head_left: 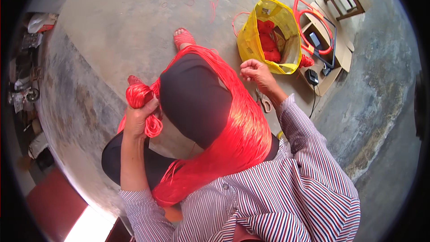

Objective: The person winds red plastic fiber into a ball by hand.

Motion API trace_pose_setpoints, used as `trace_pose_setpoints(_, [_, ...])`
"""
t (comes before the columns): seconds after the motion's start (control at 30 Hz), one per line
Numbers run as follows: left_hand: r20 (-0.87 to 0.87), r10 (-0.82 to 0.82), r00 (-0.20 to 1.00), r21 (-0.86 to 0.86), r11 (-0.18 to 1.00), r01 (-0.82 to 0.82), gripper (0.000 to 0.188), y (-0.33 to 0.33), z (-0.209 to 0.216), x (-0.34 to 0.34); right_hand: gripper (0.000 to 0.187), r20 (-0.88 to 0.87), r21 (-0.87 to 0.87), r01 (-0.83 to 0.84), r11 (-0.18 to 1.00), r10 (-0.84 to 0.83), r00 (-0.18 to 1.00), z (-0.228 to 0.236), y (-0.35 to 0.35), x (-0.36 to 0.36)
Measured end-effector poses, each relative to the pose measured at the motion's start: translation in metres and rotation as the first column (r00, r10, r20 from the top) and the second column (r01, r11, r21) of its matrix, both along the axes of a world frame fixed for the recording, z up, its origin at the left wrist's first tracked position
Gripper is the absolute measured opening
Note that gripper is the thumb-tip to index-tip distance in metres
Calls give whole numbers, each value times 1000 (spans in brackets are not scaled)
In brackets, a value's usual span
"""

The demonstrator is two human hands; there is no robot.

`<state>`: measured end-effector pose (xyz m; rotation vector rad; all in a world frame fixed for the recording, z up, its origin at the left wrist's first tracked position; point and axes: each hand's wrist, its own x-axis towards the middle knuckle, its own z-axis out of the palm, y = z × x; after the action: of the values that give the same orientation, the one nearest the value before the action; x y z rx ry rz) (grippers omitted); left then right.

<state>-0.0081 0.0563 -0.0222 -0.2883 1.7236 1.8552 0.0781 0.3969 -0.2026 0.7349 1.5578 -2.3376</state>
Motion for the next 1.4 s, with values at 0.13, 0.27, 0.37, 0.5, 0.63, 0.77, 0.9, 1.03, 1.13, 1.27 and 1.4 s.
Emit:
trace_pose_setpoints(0.13, [-44, -16, 999, 166, 986, 23, 13, -5, 1, -2, 16, -263, -99, -21, 995, -6, 965, 93, -4, -38])
trace_pose_setpoints(0.27, [-142, -18, 990, 219, 974, 49, 18, -3, 9, 0, 14, -472, 1, -277, 961, 245, 847, 185, -31, -70])
trace_pose_setpoints(0.37, [-140, 53, 989, 290, 957, -11, 21, 1, 20, 6, 12, -459, 166, -445, 880, 469, 755, 226, -61, -88])
trace_pose_setpoints(0.5, [-156, 148, 977, 445, 893, -64, 27, 8, 39, 10, 11, -398, 317, -628, 711, 701, 592, 257, -108, -99])
trace_pose_setpoints(0.63, [-145, 79, 986, 413, 910, -12, 20, 2, 33, 7, 13, -372, 376, -709, 597, 798, 475, 258, -139, -104])
trace_pose_setpoints(0.77, [-135, 183, 974, 313, 940, -134, 9, -15, 38, 6, 13, -201, 787, -475, 394, 891, 406, 252, -145, -109])
trace_pose_setpoints(0.9, [-93, 270, 958, 333, 916, -226, 8, -27, 34, 2, 12, -279, 765, -475, 436, 888, 366, 236, -142, -114])
trace_pose_setpoints(1.03, [-64, 259, 964, 285, 930, -231, 5, -16, 28, -2, 14, -625, -133, -727, 673, 513, 589, 233, -143, -118])
trace_pose_setpoints(1.13, [-124, 203, 971, 272, 948, -163, 5, -12, 16, -5, 19, -655, -223, -805, 550, 527, 542, 232, -143, -112])
trace_pose_setpoints(1.27, [-115, 208, 971, 254, 952, -174, 4, -10, 21, -2, 24, -149, 332, -862, 382, 924, 352, 239, -154, -97])
trace_pose_setpoints(1.4, [-108, 180, 978, 206, 966, -155, 11, -7, 4, -4, 29, -153, 507, -751, 423, 902, 404, 238, -156, -92])
